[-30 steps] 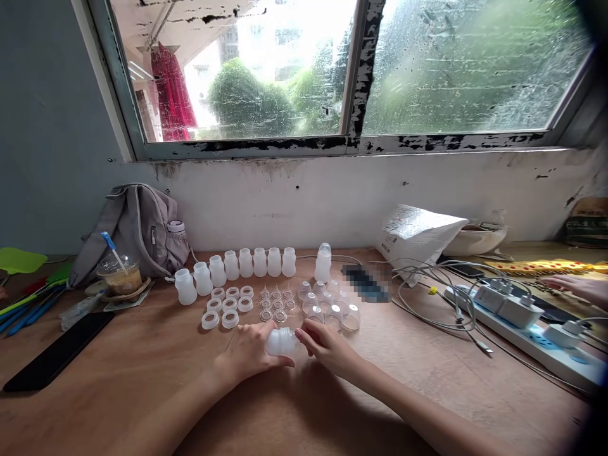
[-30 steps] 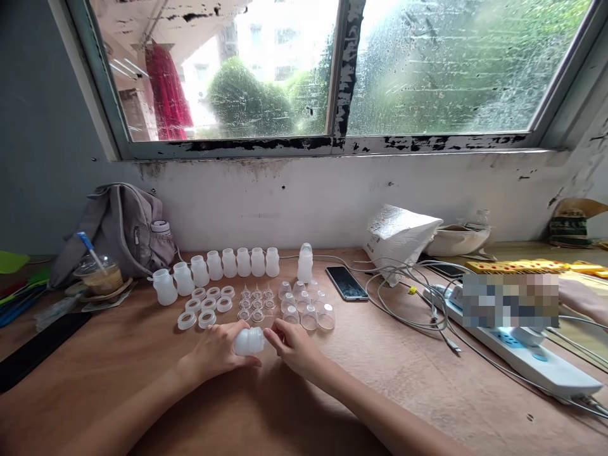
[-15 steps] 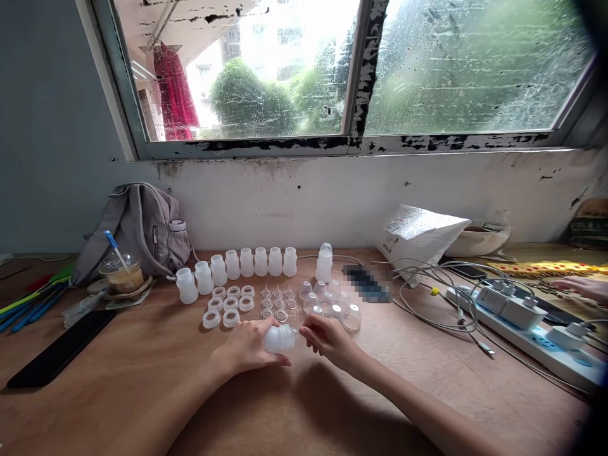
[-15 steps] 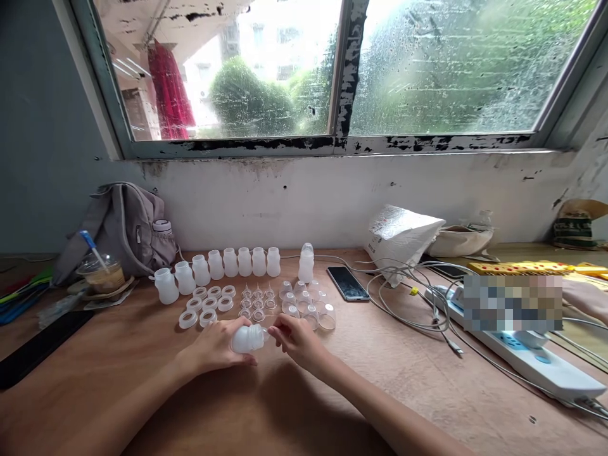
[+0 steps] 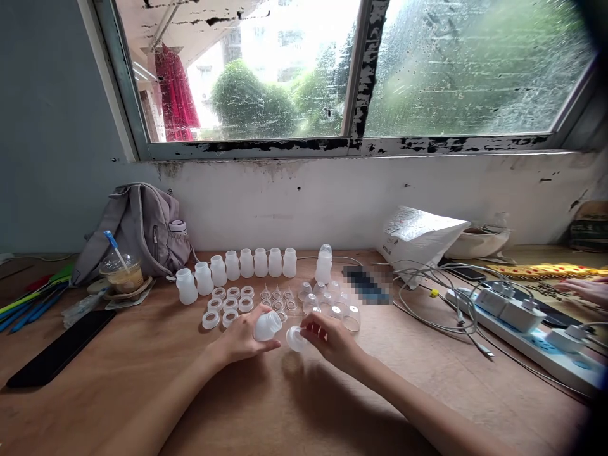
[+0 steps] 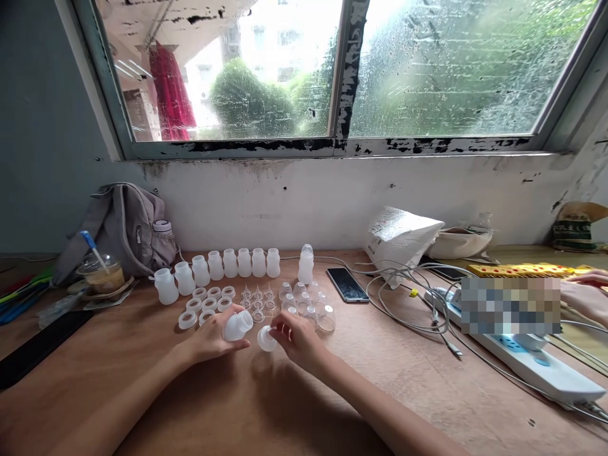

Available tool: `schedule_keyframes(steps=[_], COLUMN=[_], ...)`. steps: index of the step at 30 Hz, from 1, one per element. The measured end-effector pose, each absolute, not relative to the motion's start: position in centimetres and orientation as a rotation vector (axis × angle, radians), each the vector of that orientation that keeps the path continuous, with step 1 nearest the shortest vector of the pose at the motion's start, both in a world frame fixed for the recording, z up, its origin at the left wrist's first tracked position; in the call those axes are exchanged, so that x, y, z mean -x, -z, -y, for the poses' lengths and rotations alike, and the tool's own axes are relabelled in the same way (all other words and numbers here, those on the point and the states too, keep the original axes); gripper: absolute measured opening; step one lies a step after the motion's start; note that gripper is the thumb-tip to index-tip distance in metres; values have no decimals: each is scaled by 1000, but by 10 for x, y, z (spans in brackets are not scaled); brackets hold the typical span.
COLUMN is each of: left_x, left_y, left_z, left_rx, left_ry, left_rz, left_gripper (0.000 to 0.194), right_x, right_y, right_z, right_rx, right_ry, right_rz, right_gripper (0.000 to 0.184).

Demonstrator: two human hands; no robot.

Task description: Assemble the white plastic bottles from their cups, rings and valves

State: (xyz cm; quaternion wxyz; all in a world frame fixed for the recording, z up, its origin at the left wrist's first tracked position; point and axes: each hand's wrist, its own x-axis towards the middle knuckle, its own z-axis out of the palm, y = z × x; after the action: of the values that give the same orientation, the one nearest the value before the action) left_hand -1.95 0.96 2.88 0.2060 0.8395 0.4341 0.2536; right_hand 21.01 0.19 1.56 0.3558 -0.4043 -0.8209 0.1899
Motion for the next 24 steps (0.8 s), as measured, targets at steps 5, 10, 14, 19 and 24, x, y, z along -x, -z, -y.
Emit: schedule_keyframes(steps=[5,10,14,19,24], left_x=[20,20,17,12,6], left_y=[-23,-22,-20,-10,-7], left_z=[-12,-8,-5,-6,-5], left_rx=[-2379,-2506,-2513,-2504,-2426], left_ry=[-746,-786,-932,-1097,-1366], left_rz=[-1220,-1266,-1381,-1326,-1415], left_gripper=[51,45,45,49,72], right_x=[-202,-193,-177,-161,-187], right_y=[-8,-20,-27,-41,-81], right_z=[5,9,10,7,-14], right_rx=[1034,949,929,838,830], right_ry=[-362,-284,-221,-183,8], right_rz=[2216,2118,2164,2173,2051], right_gripper=[11,16,17,16,18])
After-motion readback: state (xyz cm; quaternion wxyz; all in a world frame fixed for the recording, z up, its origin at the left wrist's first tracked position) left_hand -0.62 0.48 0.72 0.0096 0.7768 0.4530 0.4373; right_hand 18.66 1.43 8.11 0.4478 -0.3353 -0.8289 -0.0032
